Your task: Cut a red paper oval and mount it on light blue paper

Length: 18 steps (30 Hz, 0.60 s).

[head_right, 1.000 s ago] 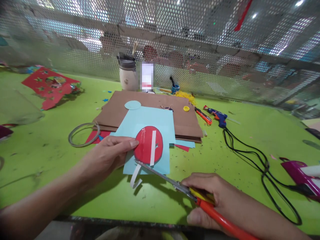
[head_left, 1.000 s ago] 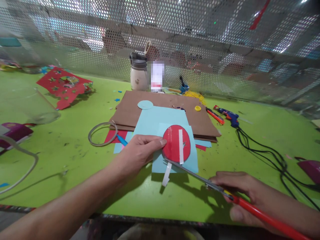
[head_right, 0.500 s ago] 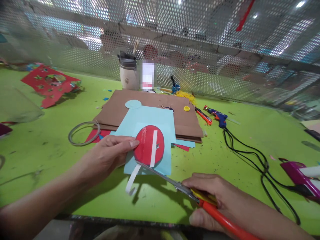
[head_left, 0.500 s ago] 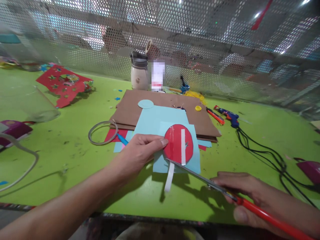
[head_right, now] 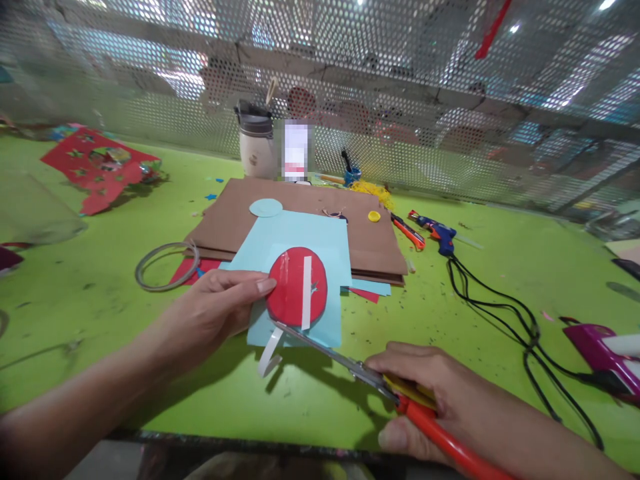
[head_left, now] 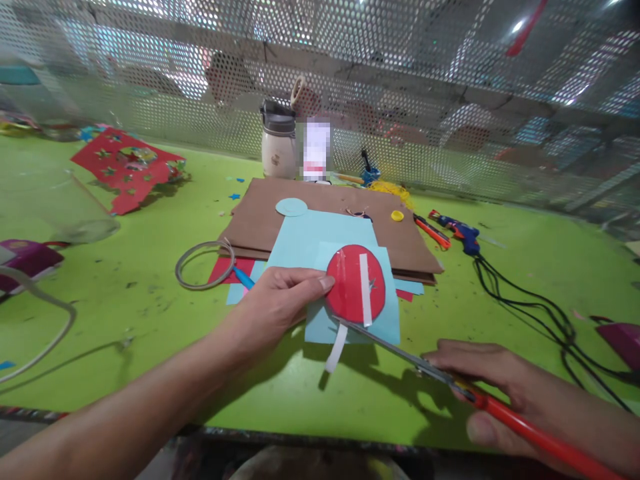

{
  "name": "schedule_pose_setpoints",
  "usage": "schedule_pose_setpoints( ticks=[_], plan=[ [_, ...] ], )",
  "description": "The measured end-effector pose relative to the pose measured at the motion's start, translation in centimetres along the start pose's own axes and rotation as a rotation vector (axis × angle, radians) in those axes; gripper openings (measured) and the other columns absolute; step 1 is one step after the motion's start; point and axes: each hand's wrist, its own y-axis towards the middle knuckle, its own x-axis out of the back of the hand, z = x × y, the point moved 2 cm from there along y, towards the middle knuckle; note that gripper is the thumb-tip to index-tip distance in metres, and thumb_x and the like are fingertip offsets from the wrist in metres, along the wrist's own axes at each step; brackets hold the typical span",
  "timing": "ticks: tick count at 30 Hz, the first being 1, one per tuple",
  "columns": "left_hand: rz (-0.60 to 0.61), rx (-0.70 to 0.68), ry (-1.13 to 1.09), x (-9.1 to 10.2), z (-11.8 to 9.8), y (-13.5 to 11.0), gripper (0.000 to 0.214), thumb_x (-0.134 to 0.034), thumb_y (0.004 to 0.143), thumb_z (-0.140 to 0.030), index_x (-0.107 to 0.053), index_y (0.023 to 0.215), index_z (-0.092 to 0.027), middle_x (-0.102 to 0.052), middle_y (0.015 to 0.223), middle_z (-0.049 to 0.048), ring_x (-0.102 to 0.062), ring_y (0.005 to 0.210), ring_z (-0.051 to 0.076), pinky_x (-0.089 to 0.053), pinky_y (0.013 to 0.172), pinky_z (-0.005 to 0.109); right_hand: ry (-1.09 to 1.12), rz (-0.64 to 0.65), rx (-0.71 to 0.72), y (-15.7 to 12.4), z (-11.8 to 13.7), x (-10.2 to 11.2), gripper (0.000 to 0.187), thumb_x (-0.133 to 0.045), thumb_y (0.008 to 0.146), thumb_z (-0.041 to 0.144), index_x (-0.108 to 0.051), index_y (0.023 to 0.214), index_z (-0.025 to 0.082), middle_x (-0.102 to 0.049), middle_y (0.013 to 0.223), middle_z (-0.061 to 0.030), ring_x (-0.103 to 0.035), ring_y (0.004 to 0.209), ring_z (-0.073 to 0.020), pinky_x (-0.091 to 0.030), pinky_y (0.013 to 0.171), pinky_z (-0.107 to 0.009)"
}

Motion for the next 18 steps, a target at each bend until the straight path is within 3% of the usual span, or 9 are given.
schedule_pose_setpoints(
  ticks=[3,7,13,16,18],
  plan=[
    [-0.016,-0.034,0.019,0.0,-0.1,0.0,0.038,-0.064,0.086,-0.031,-0.056,0.052,-0.016,-0.023,0.044,-0.0094,-0.012,0.042,0.006,-0.014,0.039,0.02,-0.066,0.109,-0.099,-0.2,-0.6,-0.2,0.033,-0.065,0.082,0.037,-0.069,0.11,0.021,-0.068,0.096,-0.0077,-0.065,0.085,-0.0246,-0.054,0.076,-0.033],
    [0.006,-0.049,0.017,0.0,-0.1,-0.1,0.034,-0.062,0.087,-0.03,-0.06,0.057,-0.016,-0.042,0.05,-0.0056,-0.027,0.046,0.006,-0.023,0.043,0.018,-0.114,0.061,-0.115,-0.5,-0.9,-0.2,0.043,-0.068,0.081,0.038,-0.064,0.122,0.025,-0.066,0.102,-0.0075,-0.064,0.091,-0.0248,-0.053,0.081,-0.033],
    [-0.06,-0.067,-0.035,-0.1,0.1,-0.2,0.031,-0.069,0.082,-0.033,-0.061,0.057,-0.015,-0.043,0.049,-0.0061,-0.029,0.045,0.006,-0.026,0.043,0.017,-0.188,-0.044,-0.115,-0.8,-1.2,-0.4,0.05,-0.07,0.077,0.048,-0.068,0.12,0.024,-0.069,0.106,-0.0117,-0.066,0.096,-0.0298,-0.056,0.081,-0.036],
    [-0.098,-0.06,-0.075,-0.1,0.1,-0.1,0.026,-0.07,0.08,-0.034,-0.066,0.063,-0.015,-0.054,0.054,-0.003,-0.043,0.049,0.008,-0.037,0.05,0.018,-0.279,-0.096,-0.139,-0.9,-1.6,-0.8,0.054,-0.073,0.073,0.05,-0.069,0.12,0.023,-0.069,0.111,-0.015,-0.065,0.103,-0.0352,-0.056,0.084,-0.041],
    [-0.107,-0.055,-0.121,0.1,0.1,-0.1,0.021,-0.068,0.082,-0.034,-0.07,0.072,-0.016,-0.063,0.063,0.0004,-0.053,0.056,0.012,-0.045,0.056,0.023,-0.305,-0.062,-0.153,-0.9,-1.9,-1.2,0.056,-0.073,0.073,0.051,-0.068,0.121,0.023,-0.068,0.113,-0.0158,-0.064,0.107,-0.036,-0.056,0.086,-0.041]
  ],
)
